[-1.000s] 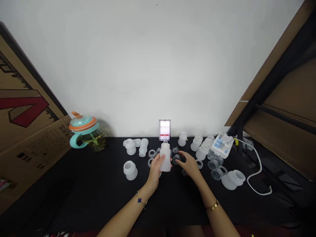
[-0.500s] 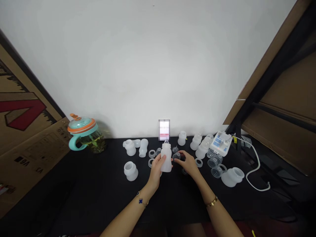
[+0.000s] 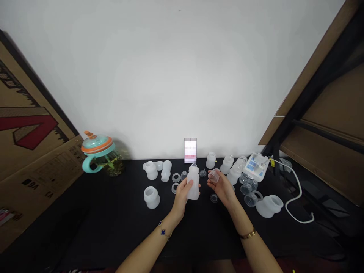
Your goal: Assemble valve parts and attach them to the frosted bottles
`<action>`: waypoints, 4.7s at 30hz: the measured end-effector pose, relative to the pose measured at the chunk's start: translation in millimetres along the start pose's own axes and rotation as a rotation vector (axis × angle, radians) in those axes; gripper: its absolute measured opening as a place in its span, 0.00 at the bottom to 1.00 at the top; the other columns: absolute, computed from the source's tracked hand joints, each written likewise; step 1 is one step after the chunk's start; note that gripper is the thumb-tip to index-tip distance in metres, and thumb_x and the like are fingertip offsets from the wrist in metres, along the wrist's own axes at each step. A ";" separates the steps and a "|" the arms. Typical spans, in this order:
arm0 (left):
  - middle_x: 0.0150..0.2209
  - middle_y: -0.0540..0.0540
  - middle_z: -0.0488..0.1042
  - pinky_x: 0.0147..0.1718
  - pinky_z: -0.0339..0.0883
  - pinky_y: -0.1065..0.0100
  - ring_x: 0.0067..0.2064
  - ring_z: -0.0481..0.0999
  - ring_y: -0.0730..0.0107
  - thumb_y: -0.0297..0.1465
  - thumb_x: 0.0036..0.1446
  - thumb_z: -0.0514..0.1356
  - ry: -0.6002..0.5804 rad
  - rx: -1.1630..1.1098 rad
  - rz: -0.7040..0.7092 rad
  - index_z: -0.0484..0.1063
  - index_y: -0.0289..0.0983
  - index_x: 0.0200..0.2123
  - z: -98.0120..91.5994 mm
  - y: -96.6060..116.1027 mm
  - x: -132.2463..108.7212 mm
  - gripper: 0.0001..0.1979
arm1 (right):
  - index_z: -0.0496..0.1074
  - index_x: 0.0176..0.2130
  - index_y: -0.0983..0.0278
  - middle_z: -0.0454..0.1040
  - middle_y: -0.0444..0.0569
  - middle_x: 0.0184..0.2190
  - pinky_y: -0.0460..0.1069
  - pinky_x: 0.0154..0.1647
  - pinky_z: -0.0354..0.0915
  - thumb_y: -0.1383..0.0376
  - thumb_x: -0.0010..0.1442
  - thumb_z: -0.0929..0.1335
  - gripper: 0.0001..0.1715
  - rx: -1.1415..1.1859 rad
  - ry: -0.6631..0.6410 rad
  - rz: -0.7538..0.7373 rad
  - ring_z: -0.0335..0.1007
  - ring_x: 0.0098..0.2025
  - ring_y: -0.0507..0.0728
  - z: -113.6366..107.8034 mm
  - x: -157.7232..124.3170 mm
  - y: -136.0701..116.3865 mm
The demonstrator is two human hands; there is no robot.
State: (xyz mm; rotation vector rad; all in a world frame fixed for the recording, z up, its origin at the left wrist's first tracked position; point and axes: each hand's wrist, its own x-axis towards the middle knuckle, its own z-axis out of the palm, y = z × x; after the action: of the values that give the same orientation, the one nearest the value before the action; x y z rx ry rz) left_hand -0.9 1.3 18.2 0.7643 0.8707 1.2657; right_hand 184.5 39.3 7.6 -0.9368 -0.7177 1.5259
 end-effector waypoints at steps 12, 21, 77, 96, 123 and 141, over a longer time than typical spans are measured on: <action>0.37 0.39 0.82 0.32 0.74 0.65 0.36 0.82 0.58 0.47 0.50 0.70 -0.028 0.032 0.026 0.76 0.31 0.48 -1.9 -7.2 0.1 0.29 | 0.76 0.36 0.60 0.82 0.51 0.41 0.59 0.58 0.70 0.55 0.58 0.72 0.10 0.215 0.028 0.081 0.78 0.52 0.63 -8.7 9.4 7.0; 0.36 0.40 0.82 0.31 0.74 0.66 0.35 0.82 0.58 0.47 0.47 0.71 0.000 0.040 -0.010 0.76 0.31 0.47 1.5 -5.1 -1.4 0.30 | 0.77 0.39 0.62 0.81 0.52 0.45 0.56 0.58 0.70 0.61 0.60 0.72 0.08 0.277 0.010 0.087 0.78 0.52 0.63 -7.3 7.9 4.9; 0.40 0.42 0.81 0.33 0.69 0.69 0.38 0.80 0.62 0.43 0.48 0.73 0.015 -0.129 -0.022 0.77 0.34 0.44 -4.2 -10.1 6.1 0.24 | 0.77 0.40 0.60 0.81 0.46 0.35 0.48 0.37 0.70 0.53 0.52 0.78 0.20 -0.011 -0.141 0.076 0.76 0.32 0.52 14.8 -11.1 9.8; 0.38 0.44 0.81 0.36 0.68 0.70 0.39 0.80 0.63 0.38 0.46 0.74 -0.009 -0.168 -0.010 0.76 0.35 0.45 -4.0 -9.4 5.9 0.24 | 0.78 0.42 0.59 0.80 0.45 0.36 0.47 0.33 0.68 0.53 0.56 0.76 0.17 0.014 -0.146 0.072 0.75 0.31 0.52 9.1 -7.9 12.5; 0.35 0.44 0.80 0.33 0.65 0.70 0.34 0.78 0.65 0.43 0.47 0.72 -0.073 0.012 -0.106 0.79 0.36 0.42 -7.5 -16.8 5.9 0.22 | 0.76 0.41 0.54 0.78 0.45 0.49 0.50 0.32 0.73 0.51 0.52 0.76 0.18 0.047 0.224 -0.173 0.77 0.45 0.60 -1.2 -0.8 5.3; 0.32 0.47 0.81 0.30 0.62 0.72 0.31 0.76 0.68 0.42 0.46 0.73 -0.185 0.116 -0.084 0.80 0.36 0.40 -5.9 -23.5 7.7 0.20 | 0.77 0.41 0.56 0.80 0.48 0.47 0.50 0.32 0.71 0.45 0.50 0.77 0.24 0.107 0.194 -0.133 0.75 0.41 0.59 0.7 0.9 3.5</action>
State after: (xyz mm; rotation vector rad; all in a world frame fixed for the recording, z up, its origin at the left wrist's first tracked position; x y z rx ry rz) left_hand 5.7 5.5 -6.0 0.9131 0.8217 1.0595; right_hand 182.1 39.7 4.8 -0.9235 -0.5432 1.3227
